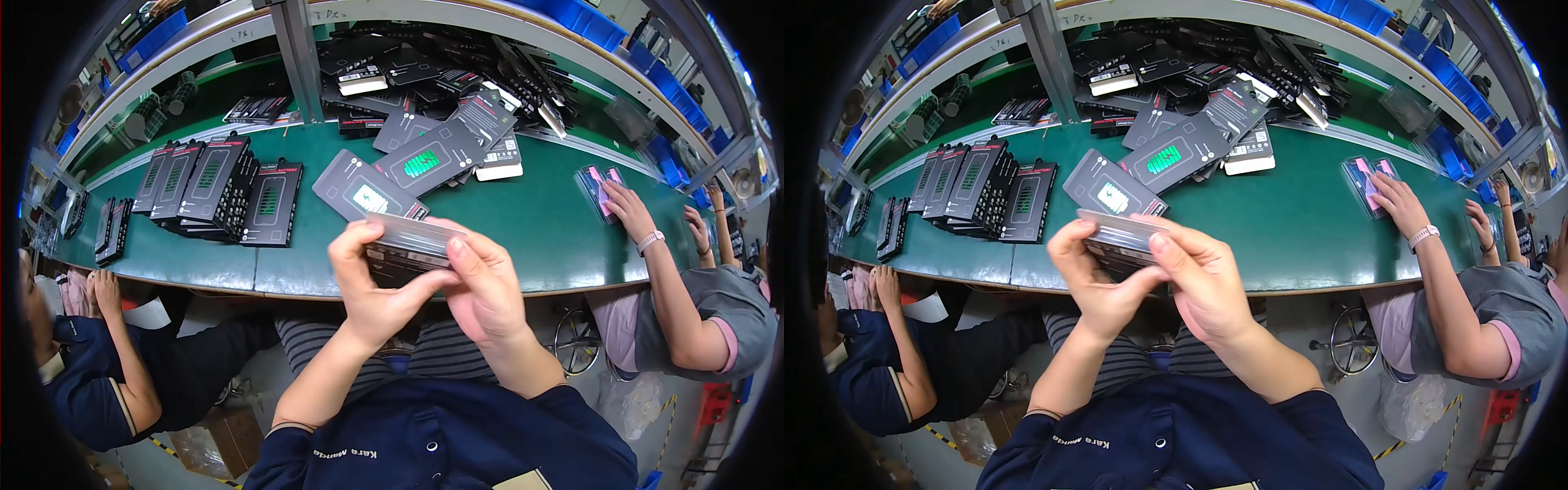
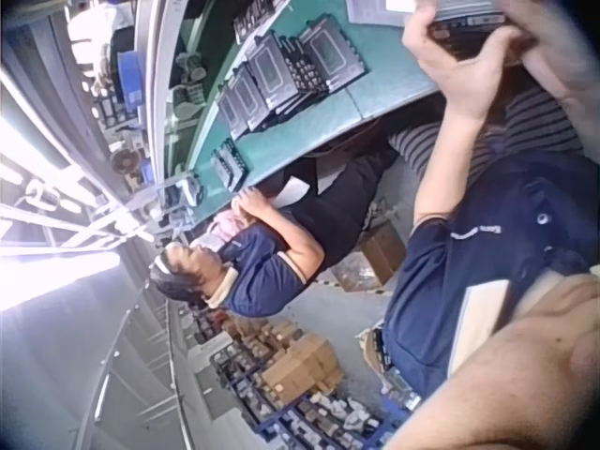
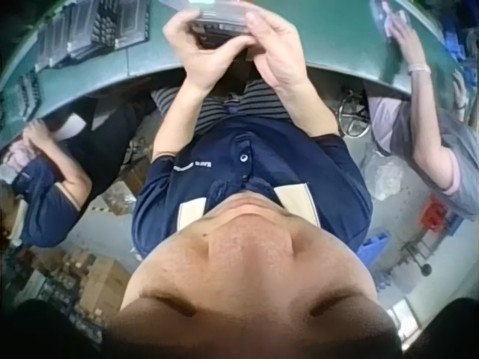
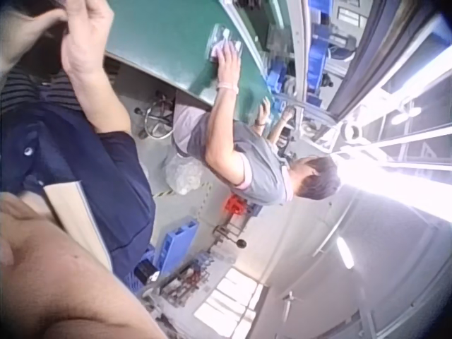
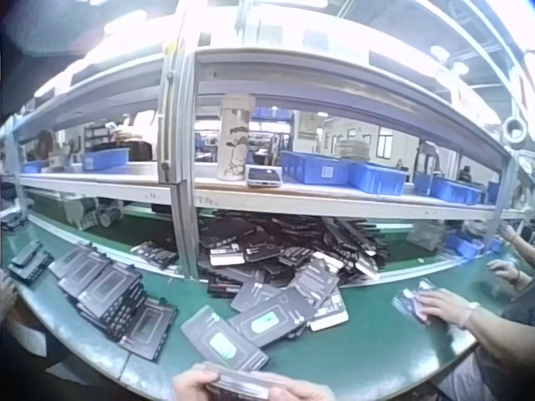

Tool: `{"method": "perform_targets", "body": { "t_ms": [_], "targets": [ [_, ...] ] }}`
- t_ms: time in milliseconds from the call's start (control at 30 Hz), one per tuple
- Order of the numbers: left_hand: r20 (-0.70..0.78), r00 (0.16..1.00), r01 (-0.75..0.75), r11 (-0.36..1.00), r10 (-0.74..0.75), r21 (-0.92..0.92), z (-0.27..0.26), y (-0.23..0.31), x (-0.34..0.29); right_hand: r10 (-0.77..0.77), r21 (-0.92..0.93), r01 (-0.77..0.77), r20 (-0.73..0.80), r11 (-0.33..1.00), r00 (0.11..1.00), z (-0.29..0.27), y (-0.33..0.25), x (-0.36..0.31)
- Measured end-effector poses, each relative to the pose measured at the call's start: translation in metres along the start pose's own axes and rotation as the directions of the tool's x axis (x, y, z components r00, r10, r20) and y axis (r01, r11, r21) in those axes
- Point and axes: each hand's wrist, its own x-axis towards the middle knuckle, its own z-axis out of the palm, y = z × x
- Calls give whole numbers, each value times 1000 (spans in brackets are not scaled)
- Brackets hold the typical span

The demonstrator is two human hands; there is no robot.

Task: The person repeatedly picks up small black boxes from a large pile on a green workbench, opens the clear plastic clamshell packaging, inserts the box, and closes the packaging. They then place the packaged items into a stack or a cardboard box. The process is repetitive and involves handling multiple identical items.

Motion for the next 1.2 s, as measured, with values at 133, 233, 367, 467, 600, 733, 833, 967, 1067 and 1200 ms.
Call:
{"method": "perform_targets", "body": {
  "t_ms": [133, 233, 367, 467, 600, 733, 833, 967, 1067, 1200],
  "targets": [
    [115, 992, -56, 995, 46, 85, -13, 5, 5, -217, 17, 221, 268, 975, 939, -21, 22, 7],
    [149, 984, -108, 992, 97, 68, -14, 6, 5, -76, 31, 70, 302, 997, 950, -32, 15, 1],
    [174, 971, -175, 983, 162, 60, -11, 9, 6, 22, 12, -26, 215, 1000, 976, -18, 1, -1],
    [181, 980, -82, 997, 83, -14, -8, 20, 9, -152, -98, 162, 103, 982, 983, -1, 1, -5],
    [129, 956, 292, 841, -262, -456, -10, 43, 22, -632, -556, 660, 283, 505, 722, -3, 25, 7],
    [86, 952, 298, 823, -294, -484, -4, 44, 25, -634, -562, 627, 219, 539, 742, -1, 27, 7],
    [28, 964, 254, 876, -266, -410, -4, 44, 24, -589, -389, 583, 117, 713, 799, 6, 28, 10],
    [10, 981, 181, 903, -192, -390, -5, 39, 21, -581, -297, 583, 103, 756, 807, 6, 29, 12],
    [20, 995, 101, 964, -99, -245, -8, 35, 18, -608, -378, 631, 193, 678, 770, -1, 30, 11],
    [128, 967, -242, 954, 221, 177, -24, 23, 20, -640, -495, 732, 380, 468, 667, -31, 66, 12]
  ]
}}
